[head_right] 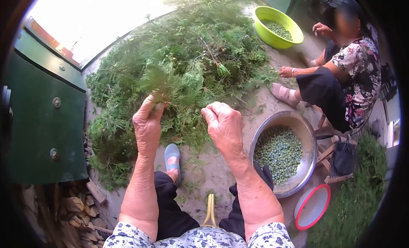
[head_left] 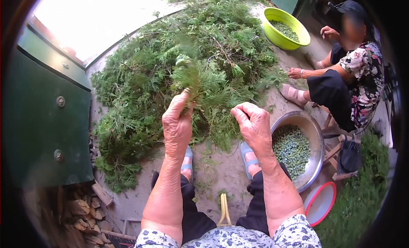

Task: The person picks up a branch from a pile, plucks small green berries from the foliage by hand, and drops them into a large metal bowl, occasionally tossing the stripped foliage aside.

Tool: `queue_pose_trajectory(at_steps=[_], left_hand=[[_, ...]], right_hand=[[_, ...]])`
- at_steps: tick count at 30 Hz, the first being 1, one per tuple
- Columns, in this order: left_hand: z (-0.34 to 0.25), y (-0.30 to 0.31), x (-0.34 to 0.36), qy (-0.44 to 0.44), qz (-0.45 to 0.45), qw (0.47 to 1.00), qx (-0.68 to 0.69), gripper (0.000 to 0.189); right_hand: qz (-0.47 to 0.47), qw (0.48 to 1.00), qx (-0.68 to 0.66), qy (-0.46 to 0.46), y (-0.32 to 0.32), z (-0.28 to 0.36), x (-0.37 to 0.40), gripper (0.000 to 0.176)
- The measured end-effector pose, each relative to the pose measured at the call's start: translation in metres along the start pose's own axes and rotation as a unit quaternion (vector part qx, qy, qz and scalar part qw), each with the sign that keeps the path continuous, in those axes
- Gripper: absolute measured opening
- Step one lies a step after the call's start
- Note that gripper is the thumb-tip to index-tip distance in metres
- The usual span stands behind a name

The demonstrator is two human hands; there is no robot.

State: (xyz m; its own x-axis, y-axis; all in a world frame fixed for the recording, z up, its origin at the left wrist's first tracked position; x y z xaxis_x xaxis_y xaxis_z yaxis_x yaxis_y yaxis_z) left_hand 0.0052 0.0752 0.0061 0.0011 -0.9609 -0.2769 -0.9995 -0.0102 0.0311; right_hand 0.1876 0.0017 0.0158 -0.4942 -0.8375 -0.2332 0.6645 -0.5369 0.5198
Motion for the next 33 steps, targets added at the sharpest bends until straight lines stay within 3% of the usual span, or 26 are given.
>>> queue_pose_trajectory(at_steps=[3,4,5,6,7,11,14,16,18,20,22,23,24,26,28,30,31,33], left_hand=[[-0.013,-0.019,0.006,-0.209,0.085,0.965,-0.134,0.06],[-0.012,-0.025,0.009,-0.235,0.094,0.949,-0.19,0.059],[-0.016,-0.03,0.012,-0.256,0.112,0.932,-0.233,0.058],[-0.02,-0.035,0.015,-0.275,0.128,0.912,-0.275,0.057],[-0.022,-0.036,0.016,-0.279,0.128,0.909,-0.283,0.055],[-0.026,-0.038,0.02,-0.31,0.129,0.883,-0.329,0.059],[-0.037,-0.045,0.026,-0.327,0.137,0.869,-0.346,0.059],[-0.032,-0.045,0.027,-0.317,0.156,0.875,-0.33,0.062],[-0.027,-0.044,0.025,-0.226,0.198,0.929,-0.219,0.064],[-0.031,-0.034,0.016,-0.113,0.181,0.972,-0.098,0.056],[-0.031,-0.024,0.009,-0.155,0.107,0.96,-0.205,0.06],[-0.025,-0.023,0.006,-0.155,0.096,0.944,-0.276,0.074],[-0.023,-0.022,0.005,-0.153,0.093,0.944,-0.277,0.074],[-0.009,-0.027,0.004,-0.045,0.189,0.909,-0.369,0.063],[-0.005,-0.029,0.003,-0.03,0.239,0.909,-0.341,0.057],[0.003,-0.033,0.014,0.217,0.321,0.915,-0.109,0.048],[0.003,-0.038,0.019,0.245,0.322,0.914,-0.019,0.039],[0.002,-0.04,0.026,0.273,0.296,0.915,0.006,0.037]], right_hand=[[0.113,0.978,-0.143,-0.102,-0.006,-0.014,-0.005,0.014],[0.11,0.978,-0.141,-0.103,-0.005,-0.016,-0.001,0.014],[0.081,0.918,-0.358,-0.148,-0.006,-0.021,0.008,0.02],[0.049,0.809,-0.556,-0.185,-0.008,-0.027,0.012,0.028],[0.084,0.862,-0.479,-0.145,-0.007,-0.04,0.008,0.042],[0.072,0.855,-0.475,-0.196,-0.007,-0.026,0.007,0.042],[0.134,0.849,-0.464,-0.213,-0.005,-0.006,0.001,0.039],[0.038,0.881,-0.428,-0.198,-0.003,-0.014,0.0,0.033],[0.019,0.893,-0.403,-0.199,-0.001,-0.018,-0.001,0.029],[0.018,0.868,-0.429,-0.251,0.001,-0.023,0.0,0.03],[0.042,0.895,-0.372,-0.243,0.009,-0.017,-0.002,0.028],[0.084,0.914,-0.331,-0.218,0.009,-0.011,-0.001,0.027],[0.127,0.929,-0.289,-0.191,0.008,-0.007,0.0,0.025],[0.168,0.938,-0.251,-0.167,0.003,-0.011,0.001,0.024],[0.217,0.948,-0.187,-0.139,-0.001,-0.008,0.002,0.025],[0.207,0.944,-0.213,-0.143,-0.006,-0.011,0.005,0.025],[0.197,0.949,-0.198,-0.147,-0.007,-0.012,0.006,0.024],[0.188,0.954,-0.181,-0.151,-0.008,-0.011,0.006,0.023]])
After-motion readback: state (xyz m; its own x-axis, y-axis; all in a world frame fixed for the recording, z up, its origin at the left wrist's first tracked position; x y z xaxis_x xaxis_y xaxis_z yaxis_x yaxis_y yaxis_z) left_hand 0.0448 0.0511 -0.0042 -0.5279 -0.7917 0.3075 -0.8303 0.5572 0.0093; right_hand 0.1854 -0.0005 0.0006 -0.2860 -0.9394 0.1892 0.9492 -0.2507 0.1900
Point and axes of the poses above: each hand's wrist, its own x-axis away from the middle knuckle, its own y-axis out of the back of the hand, z = x × y, the point moved 5 cm from there along -x, towards the middle knuckle, and after that the axes turned 7 degrees about -z, right-handed, at the moved point
